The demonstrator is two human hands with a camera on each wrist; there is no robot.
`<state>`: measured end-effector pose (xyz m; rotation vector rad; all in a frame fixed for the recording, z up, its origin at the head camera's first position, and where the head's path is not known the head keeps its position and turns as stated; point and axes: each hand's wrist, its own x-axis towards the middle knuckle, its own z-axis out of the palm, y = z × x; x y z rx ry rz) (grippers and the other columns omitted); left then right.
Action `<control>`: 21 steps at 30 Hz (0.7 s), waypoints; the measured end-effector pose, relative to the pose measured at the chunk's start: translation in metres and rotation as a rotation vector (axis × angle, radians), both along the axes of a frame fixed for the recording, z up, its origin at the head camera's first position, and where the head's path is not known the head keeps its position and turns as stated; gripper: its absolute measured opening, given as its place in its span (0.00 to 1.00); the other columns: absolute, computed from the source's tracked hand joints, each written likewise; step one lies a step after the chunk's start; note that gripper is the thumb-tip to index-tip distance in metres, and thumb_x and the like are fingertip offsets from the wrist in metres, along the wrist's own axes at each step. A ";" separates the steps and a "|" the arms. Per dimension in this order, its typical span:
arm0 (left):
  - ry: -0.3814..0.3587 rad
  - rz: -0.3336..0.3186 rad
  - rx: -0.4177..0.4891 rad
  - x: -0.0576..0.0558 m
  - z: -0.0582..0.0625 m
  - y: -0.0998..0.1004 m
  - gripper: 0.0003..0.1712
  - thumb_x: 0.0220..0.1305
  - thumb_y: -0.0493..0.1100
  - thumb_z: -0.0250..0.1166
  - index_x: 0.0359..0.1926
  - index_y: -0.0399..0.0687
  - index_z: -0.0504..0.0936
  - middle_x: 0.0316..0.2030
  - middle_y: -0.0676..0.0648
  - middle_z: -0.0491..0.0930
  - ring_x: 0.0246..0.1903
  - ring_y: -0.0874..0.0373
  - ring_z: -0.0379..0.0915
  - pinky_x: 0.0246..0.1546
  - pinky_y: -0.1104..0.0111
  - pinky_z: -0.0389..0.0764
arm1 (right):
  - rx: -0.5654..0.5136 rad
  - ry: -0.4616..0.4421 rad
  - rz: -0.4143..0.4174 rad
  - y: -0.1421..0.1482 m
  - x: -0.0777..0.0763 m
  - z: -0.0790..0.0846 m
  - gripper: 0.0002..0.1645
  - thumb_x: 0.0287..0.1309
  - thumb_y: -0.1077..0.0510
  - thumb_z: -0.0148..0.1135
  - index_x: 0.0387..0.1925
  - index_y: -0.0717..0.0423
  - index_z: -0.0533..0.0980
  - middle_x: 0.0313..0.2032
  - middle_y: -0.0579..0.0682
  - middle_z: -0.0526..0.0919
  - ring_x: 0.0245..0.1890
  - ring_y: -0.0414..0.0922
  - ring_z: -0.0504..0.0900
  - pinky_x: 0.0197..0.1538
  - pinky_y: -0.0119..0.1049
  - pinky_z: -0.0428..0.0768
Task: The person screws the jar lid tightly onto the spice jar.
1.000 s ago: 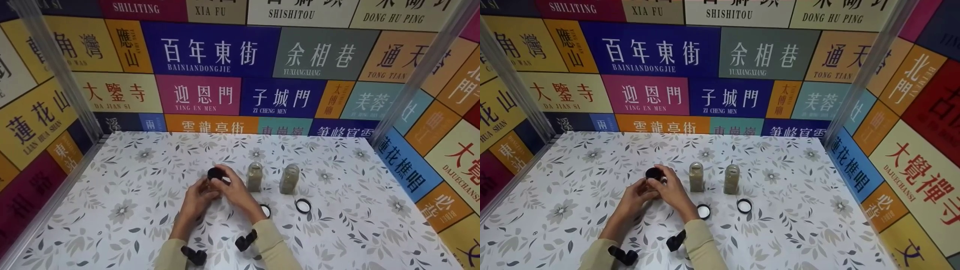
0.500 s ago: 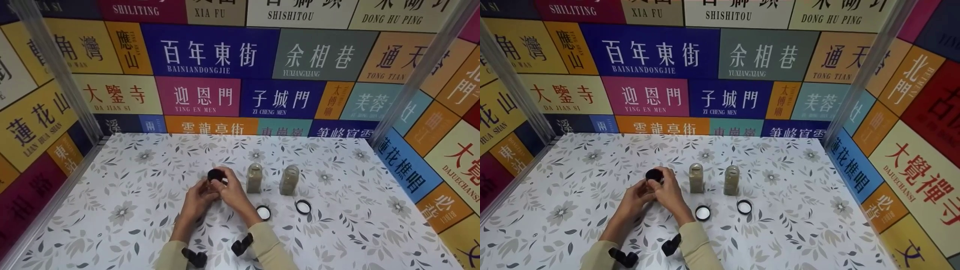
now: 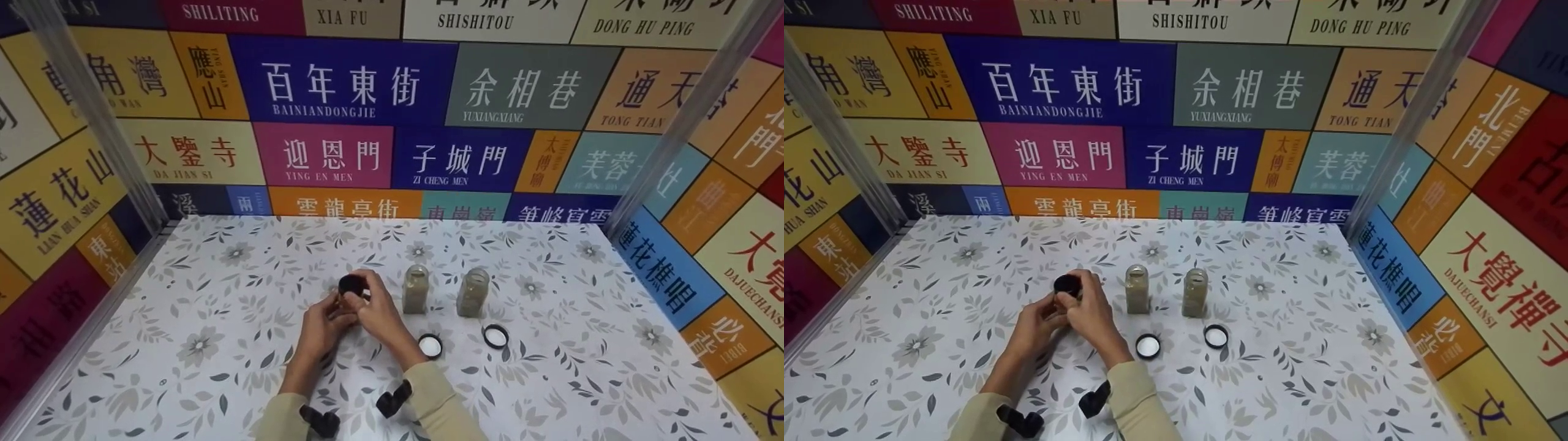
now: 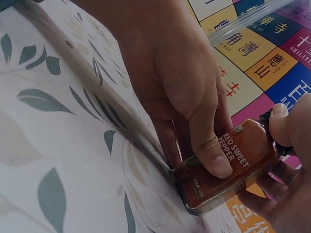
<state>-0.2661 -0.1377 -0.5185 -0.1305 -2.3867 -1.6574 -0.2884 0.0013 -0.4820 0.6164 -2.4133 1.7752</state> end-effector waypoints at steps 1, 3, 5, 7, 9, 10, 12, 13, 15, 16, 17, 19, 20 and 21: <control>-0.003 0.002 0.005 0.000 0.000 0.000 0.31 0.57 0.35 0.73 0.63 0.38 0.78 0.59 0.34 0.80 0.58 0.40 0.79 0.60 0.56 0.81 | -0.004 -0.003 0.002 0.000 0.000 0.000 0.21 0.66 0.61 0.60 0.59 0.57 0.70 0.58 0.60 0.76 0.58 0.56 0.78 0.63 0.54 0.79; 0.008 0.001 0.005 0.001 0.000 0.000 0.31 0.57 0.35 0.73 0.62 0.37 0.78 0.58 0.34 0.80 0.58 0.39 0.79 0.60 0.55 0.82 | -0.013 -0.004 0.009 0.000 -0.001 -0.001 0.21 0.66 0.61 0.60 0.59 0.57 0.70 0.57 0.61 0.76 0.58 0.56 0.78 0.64 0.55 0.79; 0.017 0.001 0.004 0.001 0.001 0.000 0.30 0.57 0.36 0.73 0.62 0.36 0.78 0.58 0.34 0.81 0.58 0.40 0.79 0.60 0.54 0.81 | -0.025 -0.007 0.013 0.000 -0.001 -0.001 0.21 0.66 0.61 0.61 0.59 0.57 0.70 0.56 0.60 0.77 0.59 0.56 0.77 0.64 0.55 0.78; 0.015 -0.011 0.028 0.001 0.001 0.000 0.29 0.57 0.35 0.73 0.61 0.35 0.78 0.57 0.34 0.81 0.57 0.40 0.80 0.59 0.54 0.82 | -0.036 -0.013 0.015 0.000 -0.002 -0.001 0.21 0.67 0.61 0.61 0.59 0.57 0.70 0.56 0.60 0.77 0.59 0.55 0.77 0.65 0.54 0.78; 0.007 -0.015 0.038 0.000 0.001 0.000 0.29 0.58 0.34 0.72 0.61 0.35 0.78 0.58 0.34 0.81 0.58 0.40 0.79 0.60 0.54 0.82 | -0.036 -0.017 0.015 0.000 -0.001 -0.001 0.22 0.67 0.61 0.61 0.60 0.58 0.70 0.57 0.60 0.77 0.59 0.55 0.77 0.65 0.53 0.78; -0.004 -0.016 0.045 0.000 0.001 0.000 0.30 0.58 0.34 0.72 0.62 0.35 0.77 0.59 0.34 0.80 0.59 0.40 0.79 0.60 0.54 0.81 | -0.032 -0.016 0.013 -0.001 -0.001 -0.001 0.22 0.67 0.61 0.61 0.61 0.57 0.70 0.57 0.60 0.77 0.60 0.55 0.77 0.65 0.52 0.78; -0.032 -0.015 0.055 -0.001 0.001 -0.001 0.30 0.58 0.33 0.71 0.63 0.36 0.77 0.61 0.34 0.79 0.61 0.40 0.77 0.62 0.54 0.80 | -0.019 -0.012 0.006 -0.001 -0.001 -0.002 0.23 0.67 0.60 0.60 0.62 0.57 0.70 0.59 0.60 0.76 0.60 0.55 0.77 0.64 0.51 0.79; -0.036 -0.012 0.050 -0.001 0.002 -0.001 0.30 0.59 0.33 0.71 0.63 0.37 0.77 0.61 0.34 0.78 0.61 0.40 0.76 0.63 0.54 0.79 | -0.013 -0.009 0.002 -0.001 0.000 -0.003 0.23 0.68 0.60 0.60 0.62 0.57 0.70 0.59 0.60 0.76 0.60 0.55 0.77 0.64 0.51 0.79; -0.050 -0.007 0.057 -0.002 0.002 -0.001 0.31 0.58 0.34 0.72 0.63 0.39 0.77 0.63 0.36 0.77 0.63 0.40 0.75 0.65 0.54 0.78 | -0.002 -0.006 -0.008 -0.001 -0.001 -0.004 0.23 0.68 0.59 0.60 0.63 0.56 0.70 0.60 0.59 0.76 0.61 0.55 0.77 0.64 0.51 0.79; -0.060 -0.003 0.066 -0.002 0.002 -0.001 0.31 0.58 0.34 0.72 0.63 0.41 0.78 0.63 0.37 0.78 0.63 0.41 0.75 0.65 0.55 0.78 | 0.003 -0.008 -0.012 -0.001 -0.001 -0.004 0.24 0.68 0.59 0.60 0.63 0.55 0.70 0.60 0.59 0.76 0.61 0.55 0.77 0.64 0.51 0.80; -0.068 0.002 0.074 -0.001 0.002 0.000 0.30 0.57 0.34 0.73 0.62 0.42 0.78 0.62 0.38 0.78 0.63 0.42 0.75 0.64 0.56 0.78 | 0.004 -0.015 -0.013 0.000 -0.001 -0.003 0.24 0.68 0.58 0.60 0.64 0.54 0.71 0.61 0.59 0.76 0.61 0.55 0.77 0.64 0.50 0.80; -0.072 0.005 0.090 -0.001 0.003 0.001 0.30 0.56 0.34 0.73 0.61 0.43 0.79 0.61 0.38 0.79 0.62 0.42 0.76 0.63 0.57 0.80 | 0.000 -0.028 -0.006 0.001 0.000 -0.002 0.24 0.69 0.56 0.60 0.64 0.53 0.71 0.62 0.59 0.76 0.62 0.55 0.77 0.64 0.50 0.79; -0.079 0.006 0.100 0.000 0.003 0.001 0.29 0.56 0.34 0.73 0.61 0.43 0.80 0.60 0.39 0.80 0.62 0.43 0.76 0.62 0.58 0.80 | 0.003 -0.036 -0.001 0.002 0.000 -0.001 0.25 0.70 0.54 0.60 0.65 0.53 0.71 0.62 0.59 0.76 0.62 0.55 0.76 0.65 0.50 0.79; -0.081 0.008 0.103 0.000 0.004 0.001 0.29 0.56 0.34 0.74 0.60 0.43 0.80 0.60 0.39 0.80 0.61 0.43 0.77 0.62 0.58 0.81 | 0.004 -0.048 0.006 0.003 0.000 0.001 0.25 0.70 0.53 0.59 0.65 0.52 0.70 0.63 0.59 0.75 0.63 0.55 0.76 0.65 0.50 0.79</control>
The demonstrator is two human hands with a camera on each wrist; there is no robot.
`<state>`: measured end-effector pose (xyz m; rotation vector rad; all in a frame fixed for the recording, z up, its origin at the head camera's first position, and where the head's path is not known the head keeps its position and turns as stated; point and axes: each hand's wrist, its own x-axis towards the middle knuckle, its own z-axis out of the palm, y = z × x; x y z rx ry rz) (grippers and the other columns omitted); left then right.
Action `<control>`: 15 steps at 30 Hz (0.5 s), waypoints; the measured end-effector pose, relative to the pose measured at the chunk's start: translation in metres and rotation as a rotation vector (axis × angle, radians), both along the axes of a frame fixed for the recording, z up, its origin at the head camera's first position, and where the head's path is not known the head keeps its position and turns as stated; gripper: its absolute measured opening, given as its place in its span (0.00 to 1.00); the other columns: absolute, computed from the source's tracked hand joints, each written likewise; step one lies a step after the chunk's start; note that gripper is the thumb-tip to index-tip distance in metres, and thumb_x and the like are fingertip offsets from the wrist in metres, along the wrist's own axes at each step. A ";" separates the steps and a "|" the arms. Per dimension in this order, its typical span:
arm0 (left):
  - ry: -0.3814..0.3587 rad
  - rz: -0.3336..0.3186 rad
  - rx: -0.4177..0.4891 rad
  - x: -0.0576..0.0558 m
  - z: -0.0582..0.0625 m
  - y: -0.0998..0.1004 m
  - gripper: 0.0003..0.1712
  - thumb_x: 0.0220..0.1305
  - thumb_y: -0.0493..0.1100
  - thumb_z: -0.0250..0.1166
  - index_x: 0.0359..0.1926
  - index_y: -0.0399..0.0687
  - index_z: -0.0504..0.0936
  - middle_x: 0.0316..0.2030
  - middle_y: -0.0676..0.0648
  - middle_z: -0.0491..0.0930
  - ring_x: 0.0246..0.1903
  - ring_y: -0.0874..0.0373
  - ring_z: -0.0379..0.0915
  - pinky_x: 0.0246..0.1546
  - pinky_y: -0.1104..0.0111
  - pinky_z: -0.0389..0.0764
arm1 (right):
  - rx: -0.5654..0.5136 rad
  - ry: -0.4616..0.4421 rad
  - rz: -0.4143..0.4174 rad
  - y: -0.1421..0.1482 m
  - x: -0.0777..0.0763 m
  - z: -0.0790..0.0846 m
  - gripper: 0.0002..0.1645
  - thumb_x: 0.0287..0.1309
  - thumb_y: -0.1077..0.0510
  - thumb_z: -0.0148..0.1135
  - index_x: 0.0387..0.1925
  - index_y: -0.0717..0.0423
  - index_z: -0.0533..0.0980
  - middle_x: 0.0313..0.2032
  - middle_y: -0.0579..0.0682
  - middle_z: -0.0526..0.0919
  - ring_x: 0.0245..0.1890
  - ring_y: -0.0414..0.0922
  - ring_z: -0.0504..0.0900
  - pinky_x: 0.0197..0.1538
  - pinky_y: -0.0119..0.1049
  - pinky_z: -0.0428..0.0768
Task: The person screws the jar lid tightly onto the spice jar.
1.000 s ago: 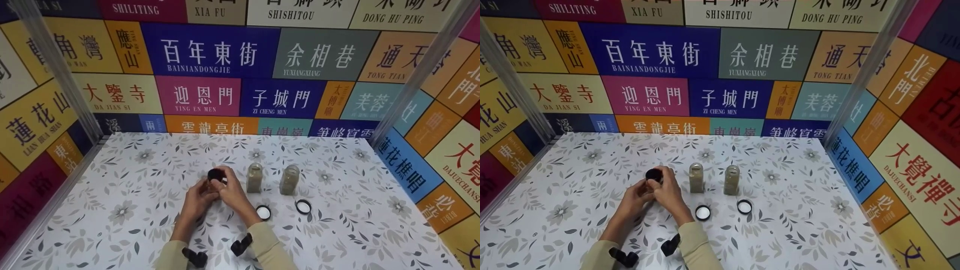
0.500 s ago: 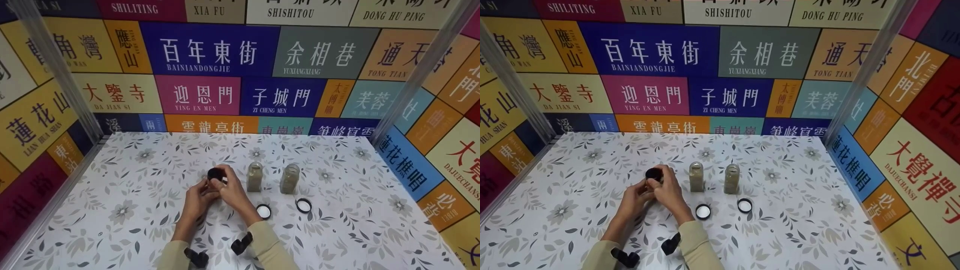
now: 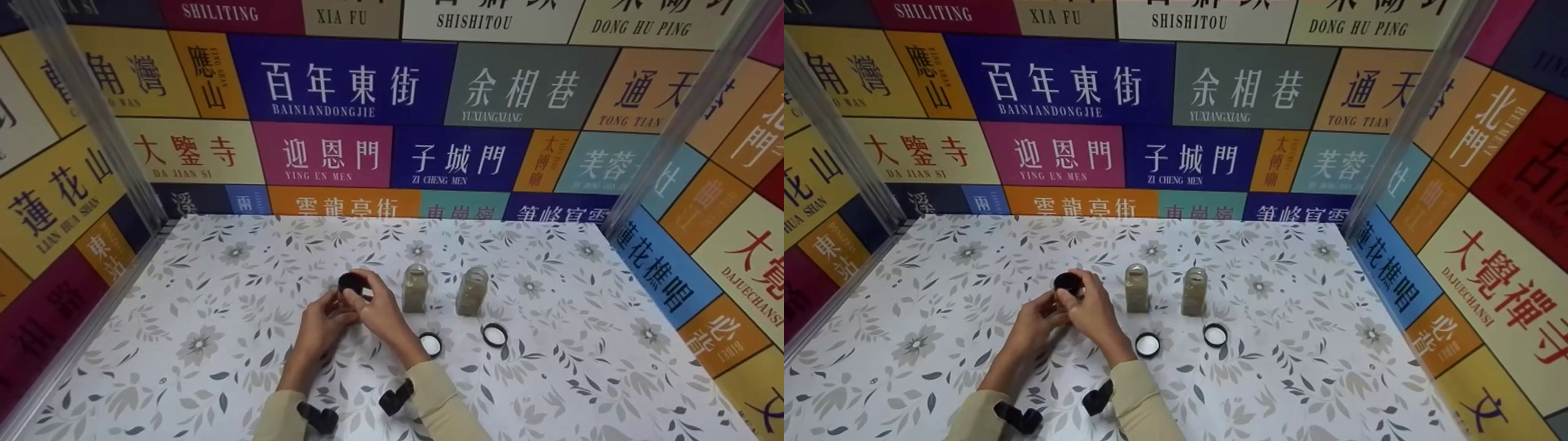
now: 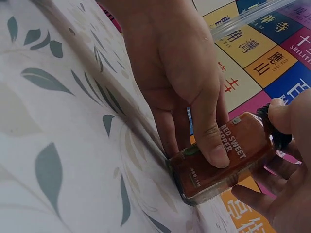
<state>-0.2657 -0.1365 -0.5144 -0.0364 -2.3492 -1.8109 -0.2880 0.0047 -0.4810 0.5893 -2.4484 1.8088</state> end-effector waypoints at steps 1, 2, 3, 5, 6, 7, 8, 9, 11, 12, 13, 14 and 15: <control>-0.002 0.002 -0.005 0.000 0.001 0.000 0.29 0.56 0.34 0.74 0.60 0.43 0.80 0.59 0.39 0.81 0.61 0.43 0.77 0.61 0.58 0.81 | 0.001 -0.012 0.007 0.001 0.000 0.002 0.26 0.70 0.51 0.59 0.66 0.52 0.70 0.64 0.58 0.75 0.64 0.55 0.75 0.66 0.51 0.78; 0.002 0.001 -0.017 0.000 0.002 -0.001 0.29 0.56 0.35 0.74 0.60 0.43 0.80 0.59 0.39 0.81 0.61 0.43 0.77 0.61 0.58 0.81 | 0.004 -0.025 0.013 0.002 0.001 0.003 0.27 0.70 0.50 0.59 0.67 0.51 0.69 0.65 0.58 0.74 0.64 0.54 0.75 0.67 0.51 0.78; 0.001 -0.002 -0.026 0.000 0.004 -0.001 0.29 0.56 0.35 0.74 0.60 0.43 0.80 0.59 0.39 0.81 0.61 0.43 0.77 0.61 0.58 0.81 | 0.010 -0.036 0.018 0.003 0.001 0.004 0.29 0.70 0.49 0.59 0.68 0.51 0.69 0.65 0.58 0.74 0.65 0.54 0.74 0.67 0.51 0.77; -0.010 -0.005 -0.045 0.000 0.006 -0.002 0.30 0.57 0.38 0.74 0.62 0.44 0.79 0.60 0.40 0.80 0.62 0.44 0.77 0.63 0.58 0.80 | 0.030 -0.058 0.028 0.005 0.000 0.006 0.32 0.70 0.46 0.59 0.70 0.51 0.66 0.66 0.58 0.73 0.67 0.54 0.73 0.69 0.52 0.74; -0.016 -0.008 -0.052 0.000 0.007 -0.002 0.31 0.57 0.39 0.74 0.63 0.45 0.78 0.61 0.40 0.80 0.62 0.44 0.77 0.63 0.58 0.80 | 0.038 -0.071 0.032 0.006 -0.001 0.007 0.34 0.70 0.46 0.59 0.71 0.52 0.66 0.67 0.58 0.73 0.68 0.54 0.72 0.71 0.53 0.73; -0.023 -0.016 -0.054 0.000 0.009 -0.003 0.32 0.57 0.39 0.75 0.64 0.44 0.78 0.61 0.39 0.80 0.62 0.44 0.76 0.63 0.57 0.79 | 0.046 -0.076 0.038 0.007 -0.001 0.009 0.35 0.69 0.45 0.59 0.72 0.53 0.65 0.67 0.58 0.73 0.68 0.54 0.71 0.72 0.54 0.71; -0.032 -0.025 -0.051 0.000 0.010 -0.003 0.33 0.57 0.40 0.75 0.64 0.44 0.77 0.61 0.39 0.80 0.63 0.44 0.76 0.63 0.57 0.79 | 0.053 -0.081 0.042 0.008 -0.001 0.010 0.36 0.69 0.45 0.60 0.72 0.53 0.64 0.67 0.58 0.73 0.69 0.54 0.71 0.72 0.55 0.70; -0.046 -0.030 -0.046 0.000 0.011 -0.004 0.33 0.57 0.40 0.75 0.65 0.45 0.77 0.61 0.39 0.79 0.63 0.44 0.76 0.64 0.57 0.79 | 0.060 -0.083 0.044 0.009 -0.002 0.012 0.37 0.69 0.45 0.60 0.72 0.54 0.64 0.68 0.59 0.72 0.69 0.55 0.70 0.73 0.55 0.69; -0.062 -0.043 -0.033 0.000 0.013 -0.005 0.35 0.57 0.40 0.74 0.66 0.45 0.75 0.62 0.38 0.79 0.64 0.44 0.75 0.65 0.56 0.78 | 0.071 -0.074 0.047 0.012 -0.002 0.016 0.36 0.68 0.46 0.61 0.71 0.56 0.65 0.68 0.59 0.72 0.70 0.56 0.70 0.73 0.56 0.69; -0.065 -0.046 -0.029 0.000 0.014 -0.006 0.36 0.57 0.39 0.74 0.67 0.44 0.74 0.63 0.38 0.78 0.64 0.43 0.74 0.65 0.55 0.77 | 0.077 -0.067 0.048 0.014 -0.001 0.019 0.36 0.68 0.46 0.61 0.71 0.57 0.66 0.68 0.59 0.72 0.70 0.56 0.70 0.73 0.56 0.69; -0.065 -0.050 -0.030 0.001 0.015 -0.007 0.37 0.58 0.39 0.74 0.68 0.43 0.73 0.64 0.37 0.77 0.65 0.42 0.73 0.66 0.54 0.77 | 0.087 -0.058 0.047 0.015 -0.001 0.021 0.35 0.68 0.46 0.61 0.70 0.56 0.67 0.68 0.59 0.72 0.70 0.56 0.70 0.72 0.56 0.70; -0.063 -0.051 -0.035 0.002 0.016 -0.009 0.37 0.58 0.38 0.73 0.69 0.42 0.72 0.65 0.37 0.76 0.65 0.41 0.72 0.67 0.53 0.75 | 0.098 -0.047 0.044 0.017 0.000 0.023 0.34 0.68 0.47 0.61 0.69 0.56 0.68 0.67 0.58 0.72 0.69 0.56 0.70 0.72 0.56 0.71; -0.056 -0.052 -0.046 0.002 0.017 -0.010 0.38 0.59 0.38 0.73 0.69 0.41 0.71 0.65 0.36 0.75 0.65 0.40 0.72 0.67 0.51 0.74 | 0.107 -0.037 0.042 0.018 0.000 0.025 0.33 0.68 0.47 0.61 0.69 0.57 0.68 0.67 0.58 0.73 0.69 0.57 0.70 0.71 0.56 0.72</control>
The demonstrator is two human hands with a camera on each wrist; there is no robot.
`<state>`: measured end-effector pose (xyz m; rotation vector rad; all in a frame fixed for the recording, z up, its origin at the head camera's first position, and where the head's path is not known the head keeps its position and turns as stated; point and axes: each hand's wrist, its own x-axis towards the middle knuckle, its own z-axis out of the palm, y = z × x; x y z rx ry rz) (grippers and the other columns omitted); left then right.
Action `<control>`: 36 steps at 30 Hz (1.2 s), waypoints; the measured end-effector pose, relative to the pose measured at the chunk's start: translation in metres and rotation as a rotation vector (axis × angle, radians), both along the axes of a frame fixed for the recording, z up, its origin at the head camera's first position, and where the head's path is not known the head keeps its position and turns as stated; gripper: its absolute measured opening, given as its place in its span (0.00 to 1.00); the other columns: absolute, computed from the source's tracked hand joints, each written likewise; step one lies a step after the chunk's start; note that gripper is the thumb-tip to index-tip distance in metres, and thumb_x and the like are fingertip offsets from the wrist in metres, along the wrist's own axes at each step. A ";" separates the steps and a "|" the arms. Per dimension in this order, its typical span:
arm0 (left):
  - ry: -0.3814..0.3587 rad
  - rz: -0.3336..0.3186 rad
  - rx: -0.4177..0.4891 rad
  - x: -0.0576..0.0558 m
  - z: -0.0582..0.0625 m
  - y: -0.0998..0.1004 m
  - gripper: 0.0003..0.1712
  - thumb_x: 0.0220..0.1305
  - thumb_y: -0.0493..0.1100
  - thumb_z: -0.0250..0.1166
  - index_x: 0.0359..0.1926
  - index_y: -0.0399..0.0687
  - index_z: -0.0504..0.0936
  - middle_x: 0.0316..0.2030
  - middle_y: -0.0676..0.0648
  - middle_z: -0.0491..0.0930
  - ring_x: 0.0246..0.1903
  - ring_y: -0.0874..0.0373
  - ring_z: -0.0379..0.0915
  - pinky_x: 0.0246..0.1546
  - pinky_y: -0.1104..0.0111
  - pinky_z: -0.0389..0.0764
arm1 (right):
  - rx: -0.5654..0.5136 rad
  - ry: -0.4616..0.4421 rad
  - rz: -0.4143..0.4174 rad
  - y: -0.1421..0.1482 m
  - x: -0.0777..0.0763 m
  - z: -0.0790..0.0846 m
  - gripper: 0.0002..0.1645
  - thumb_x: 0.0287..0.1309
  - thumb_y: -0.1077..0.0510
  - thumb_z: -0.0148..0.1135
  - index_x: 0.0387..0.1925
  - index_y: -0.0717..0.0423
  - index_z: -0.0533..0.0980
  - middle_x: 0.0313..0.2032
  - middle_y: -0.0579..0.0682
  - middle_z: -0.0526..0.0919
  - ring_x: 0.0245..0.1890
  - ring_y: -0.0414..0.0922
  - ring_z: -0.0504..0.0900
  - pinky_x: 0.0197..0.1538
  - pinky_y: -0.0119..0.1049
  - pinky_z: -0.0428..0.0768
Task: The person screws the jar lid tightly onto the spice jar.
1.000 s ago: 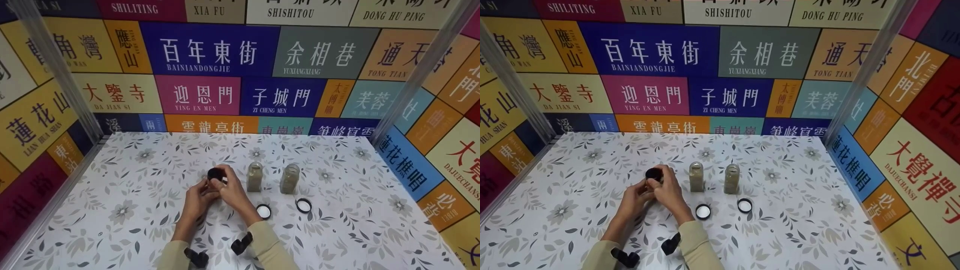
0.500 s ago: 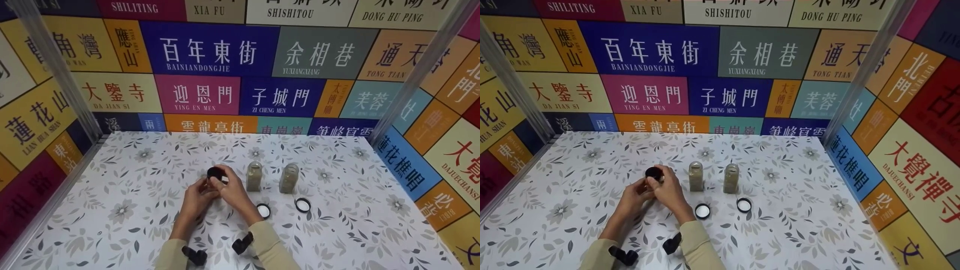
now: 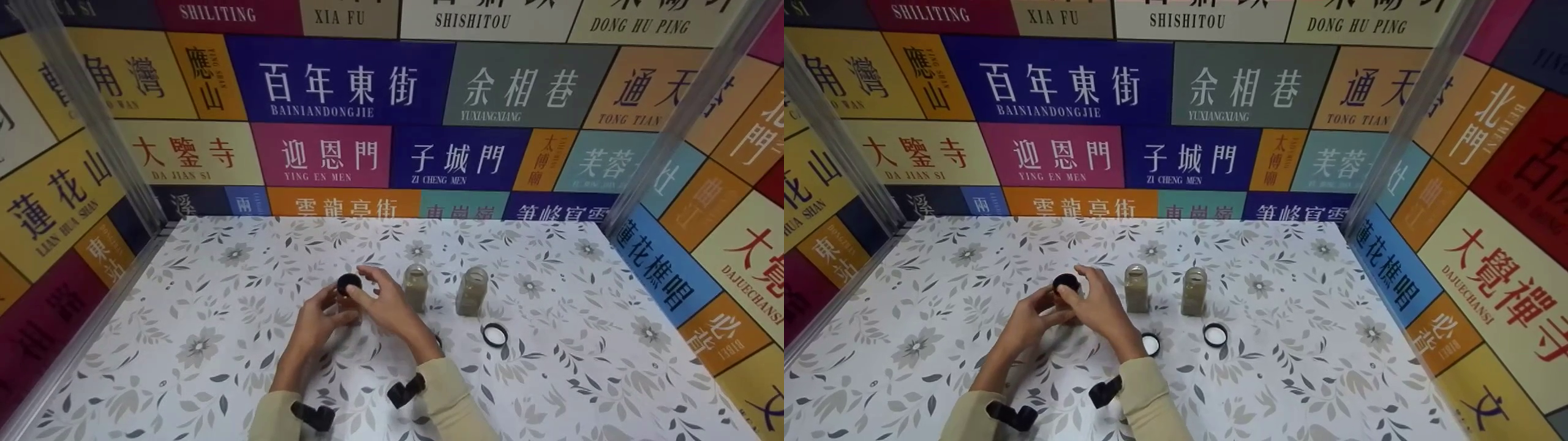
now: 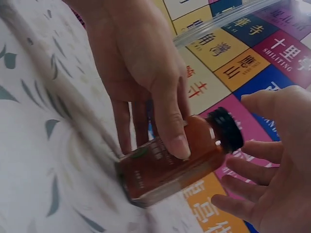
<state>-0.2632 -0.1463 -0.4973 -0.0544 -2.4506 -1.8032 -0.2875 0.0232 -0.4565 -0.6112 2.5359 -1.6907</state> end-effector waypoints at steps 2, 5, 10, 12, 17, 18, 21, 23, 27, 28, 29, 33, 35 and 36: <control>0.010 -0.004 -0.018 0.001 0.004 -0.002 0.40 0.59 0.38 0.73 0.70 0.38 0.68 0.66 0.35 0.73 0.65 0.38 0.71 0.68 0.48 0.73 | 0.017 0.022 0.001 0.004 0.002 0.005 0.31 0.68 0.48 0.61 0.67 0.57 0.70 0.66 0.59 0.73 0.68 0.58 0.71 0.69 0.57 0.73; 0.010 -0.001 -0.053 0.002 0.012 -0.005 0.42 0.58 0.41 0.74 0.71 0.38 0.67 0.66 0.33 0.72 0.65 0.36 0.70 0.68 0.45 0.72 | 0.049 0.055 0.005 0.009 0.004 0.012 0.29 0.68 0.49 0.61 0.66 0.57 0.71 0.65 0.59 0.73 0.66 0.58 0.72 0.66 0.57 0.75; -0.020 0.020 -0.089 0.008 0.026 -0.009 0.42 0.58 0.42 0.75 0.71 0.43 0.68 0.67 0.34 0.72 0.67 0.37 0.68 0.69 0.44 0.70 | 0.106 0.085 0.014 0.019 0.012 0.023 0.29 0.68 0.46 0.61 0.66 0.52 0.72 0.65 0.55 0.73 0.66 0.55 0.72 0.66 0.54 0.76; -0.025 0.030 -0.100 0.011 0.031 -0.011 0.42 0.58 0.42 0.75 0.71 0.44 0.68 0.68 0.35 0.71 0.67 0.37 0.68 0.69 0.44 0.70 | 0.124 0.086 0.023 0.024 0.016 0.028 0.29 0.68 0.45 0.61 0.66 0.50 0.71 0.65 0.53 0.73 0.67 0.54 0.71 0.67 0.54 0.75; -0.006 0.042 -0.125 0.019 0.041 -0.015 0.39 0.59 0.44 0.74 0.69 0.46 0.70 0.65 0.36 0.74 0.63 0.39 0.73 0.62 0.47 0.77 | 0.161 0.135 0.039 0.044 0.024 0.043 0.24 0.70 0.53 0.58 0.65 0.49 0.72 0.63 0.52 0.74 0.66 0.53 0.72 0.64 0.53 0.77; 0.003 0.043 -0.123 0.020 0.043 -0.015 0.38 0.60 0.44 0.73 0.69 0.46 0.71 0.64 0.36 0.75 0.62 0.39 0.74 0.61 0.47 0.78 | 0.165 0.149 0.037 0.048 0.026 0.047 0.23 0.70 0.55 0.58 0.65 0.50 0.73 0.62 0.53 0.75 0.65 0.53 0.73 0.63 0.52 0.78; 0.039 0.056 -0.120 0.026 0.047 -0.015 0.34 0.61 0.44 0.73 0.67 0.46 0.73 0.61 0.38 0.79 0.58 0.42 0.77 0.56 0.52 0.81 | 0.162 0.179 0.032 0.060 0.030 0.057 0.22 0.69 0.59 0.58 0.62 0.53 0.74 0.60 0.54 0.76 0.63 0.54 0.75 0.62 0.52 0.79; 0.078 0.066 -0.122 0.029 0.049 -0.013 0.31 0.61 0.43 0.72 0.65 0.45 0.75 0.58 0.39 0.81 0.56 0.45 0.78 0.53 0.56 0.82 | 0.177 0.190 0.029 0.068 0.032 0.063 0.21 0.68 0.59 0.59 0.61 0.54 0.75 0.60 0.54 0.77 0.62 0.54 0.76 0.62 0.52 0.80; 0.180 0.077 -0.129 0.038 0.054 -0.006 0.25 0.62 0.42 0.72 0.59 0.45 0.79 0.51 0.41 0.84 0.49 0.48 0.81 0.43 0.67 0.81 | 0.253 0.223 0.028 0.080 0.038 0.066 0.20 0.68 0.59 0.60 0.60 0.53 0.75 0.60 0.53 0.76 0.60 0.53 0.78 0.61 0.52 0.81; 0.207 0.074 -0.130 0.040 0.055 -0.003 0.23 0.62 0.42 0.71 0.58 0.45 0.80 0.50 0.42 0.85 0.47 0.48 0.81 0.41 0.69 0.81 | 0.276 0.236 0.027 0.083 0.040 0.066 0.21 0.68 0.58 0.61 0.60 0.53 0.75 0.60 0.53 0.76 0.59 0.53 0.78 0.60 0.52 0.81; 0.232 0.068 -0.128 0.042 0.055 0.000 0.22 0.62 0.42 0.71 0.57 0.45 0.81 0.48 0.42 0.85 0.46 0.48 0.82 0.39 0.71 0.80 | 0.291 0.247 0.027 0.086 0.041 0.065 0.21 0.68 0.58 0.61 0.60 0.53 0.76 0.60 0.52 0.77 0.59 0.53 0.78 0.61 0.52 0.80; 0.307 0.032 -0.137 0.048 0.056 0.015 0.19 0.62 0.39 0.70 0.54 0.44 0.82 0.44 0.43 0.84 0.43 0.49 0.83 0.36 0.73 0.81 | 0.346 0.304 0.011 0.094 0.046 0.060 0.22 0.65 0.58 0.64 0.60 0.52 0.76 0.59 0.52 0.78 0.60 0.52 0.79 0.62 0.52 0.80; 0.323 0.010 -0.143 0.051 0.056 0.022 0.19 0.62 0.37 0.70 0.54 0.43 0.81 0.44 0.44 0.84 0.43 0.49 0.83 0.36 0.71 0.84 | 0.372 0.336 0.003 0.098 0.048 0.057 0.22 0.64 0.59 0.65 0.59 0.53 0.77 0.58 0.52 0.79 0.60 0.52 0.79 0.63 0.52 0.80; 0.328 -0.001 -0.144 0.052 0.055 0.025 0.19 0.62 0.37 0.70 0.55 0.43 0.81 0.44 0.43 0.85 0.43 0.48 0.83 0.37 0.69 0.85 | 0.386 0.350 -0.003 0.099 0.048 0.056 0.22 0.63 0.59 0.66 0.59 0.53 0.77 0.58 0.52 0.79 0.60 0.52 0.79 0.62 0.52 0.80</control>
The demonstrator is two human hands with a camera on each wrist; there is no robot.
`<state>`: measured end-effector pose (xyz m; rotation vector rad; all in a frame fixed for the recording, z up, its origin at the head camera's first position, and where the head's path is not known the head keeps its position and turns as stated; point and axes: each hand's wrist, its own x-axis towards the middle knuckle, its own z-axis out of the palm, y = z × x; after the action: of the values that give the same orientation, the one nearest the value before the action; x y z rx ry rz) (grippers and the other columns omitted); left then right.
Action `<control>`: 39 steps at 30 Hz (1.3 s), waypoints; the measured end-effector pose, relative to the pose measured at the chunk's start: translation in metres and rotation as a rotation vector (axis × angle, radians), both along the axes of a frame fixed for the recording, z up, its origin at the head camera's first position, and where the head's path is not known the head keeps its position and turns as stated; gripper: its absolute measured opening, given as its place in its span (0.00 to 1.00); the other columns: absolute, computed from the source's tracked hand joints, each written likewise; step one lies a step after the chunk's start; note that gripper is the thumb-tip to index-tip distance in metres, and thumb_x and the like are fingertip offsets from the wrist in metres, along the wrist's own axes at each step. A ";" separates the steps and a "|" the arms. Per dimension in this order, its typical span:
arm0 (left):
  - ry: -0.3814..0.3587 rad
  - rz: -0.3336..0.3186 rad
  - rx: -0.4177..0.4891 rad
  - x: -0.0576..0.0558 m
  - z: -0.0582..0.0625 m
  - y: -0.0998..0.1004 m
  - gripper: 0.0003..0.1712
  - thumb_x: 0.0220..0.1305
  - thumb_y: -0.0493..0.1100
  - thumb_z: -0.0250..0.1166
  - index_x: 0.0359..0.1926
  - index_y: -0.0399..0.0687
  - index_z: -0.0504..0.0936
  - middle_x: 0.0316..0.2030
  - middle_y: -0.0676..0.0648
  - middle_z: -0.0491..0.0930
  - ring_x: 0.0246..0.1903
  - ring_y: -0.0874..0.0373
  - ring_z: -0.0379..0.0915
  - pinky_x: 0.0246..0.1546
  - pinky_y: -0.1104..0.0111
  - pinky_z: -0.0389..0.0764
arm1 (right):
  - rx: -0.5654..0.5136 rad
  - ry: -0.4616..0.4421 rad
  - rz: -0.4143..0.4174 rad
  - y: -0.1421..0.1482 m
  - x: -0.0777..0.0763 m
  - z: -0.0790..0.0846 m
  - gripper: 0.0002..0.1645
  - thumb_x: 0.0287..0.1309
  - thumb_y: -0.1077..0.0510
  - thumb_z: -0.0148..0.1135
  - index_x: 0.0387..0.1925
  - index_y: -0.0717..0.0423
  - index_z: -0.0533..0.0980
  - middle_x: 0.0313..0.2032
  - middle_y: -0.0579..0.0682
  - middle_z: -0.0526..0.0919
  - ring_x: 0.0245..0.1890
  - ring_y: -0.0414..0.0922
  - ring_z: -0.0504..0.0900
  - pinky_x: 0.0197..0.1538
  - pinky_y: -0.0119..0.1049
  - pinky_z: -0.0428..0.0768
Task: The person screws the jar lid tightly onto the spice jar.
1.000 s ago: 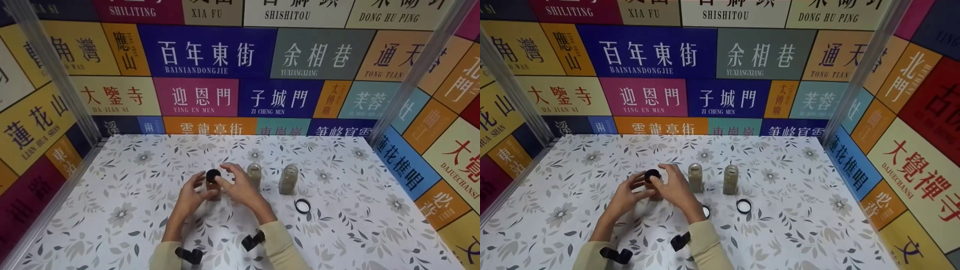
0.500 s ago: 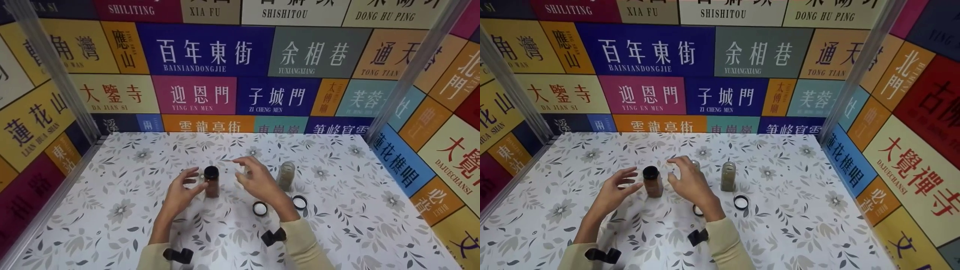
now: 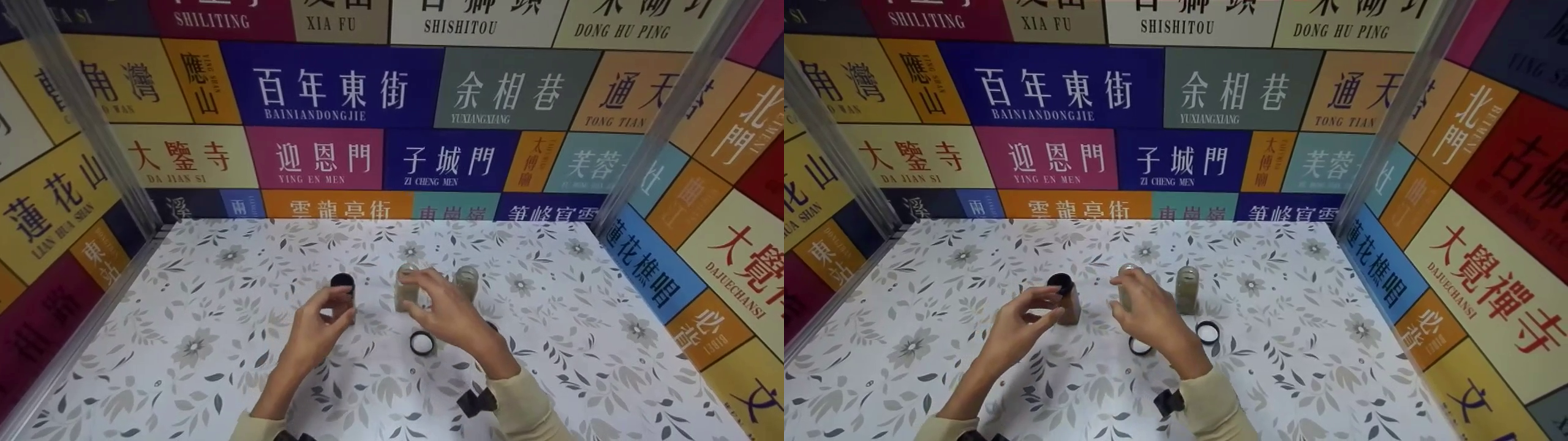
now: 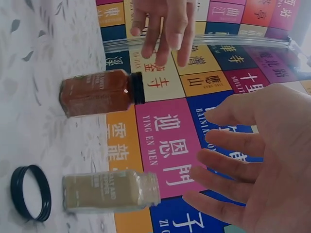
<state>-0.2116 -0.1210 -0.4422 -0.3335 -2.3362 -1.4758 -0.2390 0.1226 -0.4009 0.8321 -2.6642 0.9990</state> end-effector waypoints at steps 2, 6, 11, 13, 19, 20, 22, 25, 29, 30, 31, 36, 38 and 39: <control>-0.004 -0.022 -0.006 0.001 -0.001 0.006 0.20 0.62 0.35 0.70 0.55 0.43 0.81 0.45 0.43 0.85 0.44 0.48 0.83 0.40 0.64 0.87 | 0.017 0.015 -0.006 0.003 0.001 -0.003 0.22 0.62 0.59 0.67 0.59 0.53 0.78 0.57 0.52 0.80 0.58 0.52 0.80 0.61 0.52 0.81; -0.054 -0.043 -0.027 0.000 -0.003 0.015 0.26 0.62 0.36 0.69 0.61 0.46 0.77 0.50 0.41 0.84 0.48 0.46 0.83 0.47 0.56 0.87 | 0.048 0.001 -0.021 0.008 0.004 -0.009 0.23 0.63 0.59 0.66 0.59 0.53 0.77 0.55 0.52 0.80 0.57 0.51 0.80 0.59 0.52 0.81; -0.128 -0.082 -0.004 -0.007 -0.010 0.026 0.34 0.62 0.36 0.68 0.68 0.46 0.70 0.57 0.37 0.80 0.55 0.41 0.80 0.51 0.55 0.86 | 0.099 -0.035 -0.053 0.014 0.005 -0.015 0.22 0.62 0.58 0.68 0.58 0.53 0.77 0.55 0.50 0.79 0.56 0.51 0.80 0.58 0.51 0.82; -0.148 -0.108 0.021 -0.010 -0.013 0.030 0.36 0.62 0.36 0.68 0.70 0.45 0.67 0.59 0.35 0.78 0.57 0.39 0.78 0.52 0.53 0.86 | 0.114 -0.054 -0.068 0.016 0.006 -0.018 0.23 0.61 0.57 0.68 0.57 0.53 0.77 0.55 0.50 0.79 0.56 0.51 0.80 0.57 0.51 0.82; -0.152 -0.139 0.066 -0.019 -0.028 0.041 0.39 0.61 0.35 0.70 0.72 0.41 0.65 0.62 0.30 0.73 0.60 0.30 0.73 0.54 0.46 0.83 | 0.161 -0.096 -0.084 0.023 0.006 -0.029 0.23 0.60 0.56 0.69 0.57 0.53 0.78 0.55 0.50 0.79 0.56 0.52 0.80 0.57 0.52 0.82; -0.151 -0.139 0.066 -0.020 -0.031 0.042 0.40 0.60 0.35 0.70 0.72 0.41 0.64 0.62 0.29 0.73 0.61 0.30 0.72 0.54 0.46 0.83 | 0.169 -0.102 -0.080 0.024 0.006 -0.031 0.23 0.60 0.56 0.69 0.57 0.53 0.78 0.55 0.50 0.78 0.56 0.52 0.80 0.57 0.52 0.82; -0.149 -0.135 0.057 -0.023 -0.035 0.046 0.41 0.60 0.36 0.71 0.72 0.40 0.64 0.62 0.29 0.73 0.61 0.30 0.72 0.55 0.45 0.82 | 0.182 -0.113 -0.070 0.027 0.005 -0.034 0.23 0.61 0.56 0.69 0.57 0.54 0.77 0.55 0.51 0.78 0.57 0.52 0.80 0.57 0.53 0.82; -0.159 -0.131 0.032 -0.027 -0.039 0.052 0.41 0.60 0.39 0.71 0.72 0.40 0.63 0.63 0.29 0.73 0.61 0.31 0.73 0.58 0.43 0.80 | 0.209 -0.129 -0.058 0.030 0.004 -0.039 0.24 0.61 0.55 0.69 0.57 0.55 0.77 0.56 0.52 0.78 0.57 0.53 0.80 0.57 0.54 0.82; -0.177 -0.139 0.010 -0.034 -0.042 0.061 0.43 0.60 0.39 0.72 0.72 0.38 0.62 0.64 0.29 0.72 0.63 0.32 0.71 0.62 0.43 0.76 | 0.234 -0.149 -0.052 0.033 0.002 -0.045 0.25 0.60 0.52 0.70 0.57 0.56 0.77 0.56 0.53 0.78 0.57 0.54 0.80 0.56 0.55 0.81; -0.184 -0.141 0.001 -0.036 -0.043 0.063 0.44 0.59 0.40 0.72 0.73 0.38 0.61 0.65 0.30 0.72 0.63 0.32 0.71 0.63 0.43 0.76 | 0.236 -0.151 -0.049 0.034 0.001 -0.046 0.25 0.60 0.51 0.70 0.56 0.56 0.77 0.56 0.54 0.78 0.57 0.55 0.80 0.56 0.55 0.81; -0.195 -0.139 -0.009 -0.037 -0.043 0.065 0.45 0.59 0.40 0.72 0.73 0.39 0.61 0.66 0.31 0.71 0.64 0.33 0.70 0.64 0.44 0.75 | 0.237 -0.154 -0.046 0.034 0.001 -0.048 0.26 0.59 0.51 0.70 0.56 0.57 0.77 0.56 0.54 0.78 0.57 0.55 0.80 0.56 0.55 0.81; -0.247 -0.113 -0.031 -0.048 -0.048 0.075 0.51 0.58 0.44 0.74 0.76 0.40 0.56 0.70 0.33 0.66 0.67 0.34 0.66 0.67 0.44 0.72 | 0.234 -0.169 -0.024 0.035 -0.001 -0.057 0.29 0.57 0.48 0.72 0.55 0.60 0.77 0.54 0.56 0.78 0.50 0.55 0.82 0.53 0.53 0.82; -0.263 -0.108 -0.006 -0.053 -0.049 0.077 0.52 0.59 0.45 0.74 0.76 0.40 0.54 0.71 0.32 0.65 0.68 0.33 0.65 0.68 0.44 0.71 | 0.240 -0.182 -0.016 0.035 -0.001 -0.060 0.30 0.57 0.47 0.72 0.55 0.60 0.77 0.52 0.56 0.78 0.48 0.55 0.82 0.52 0.52 0.82; -0.271 -0.105 0.008 -0.055 -0.050 0.078 0.52 0.59 0.46 0.74 0.77 0.40 0.54 0.71 0.32 0.65 0.68 0.33 0.64 0.68 0.44 0.70 | 0.246 -0.187 -0.011 0.035 -0.001 -0.062 0.31 0.57 0.47 0.72 0.56 0.61 0.77 0.52 0.56 0.78 0.49 0.54 0.82 0.53 0.52 0.82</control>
<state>-0.2668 -0.0431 -0.4917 -0.2723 -2.5555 -1.6718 -0.2402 0.1571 -0.4627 0.8025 -2.9931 0.7922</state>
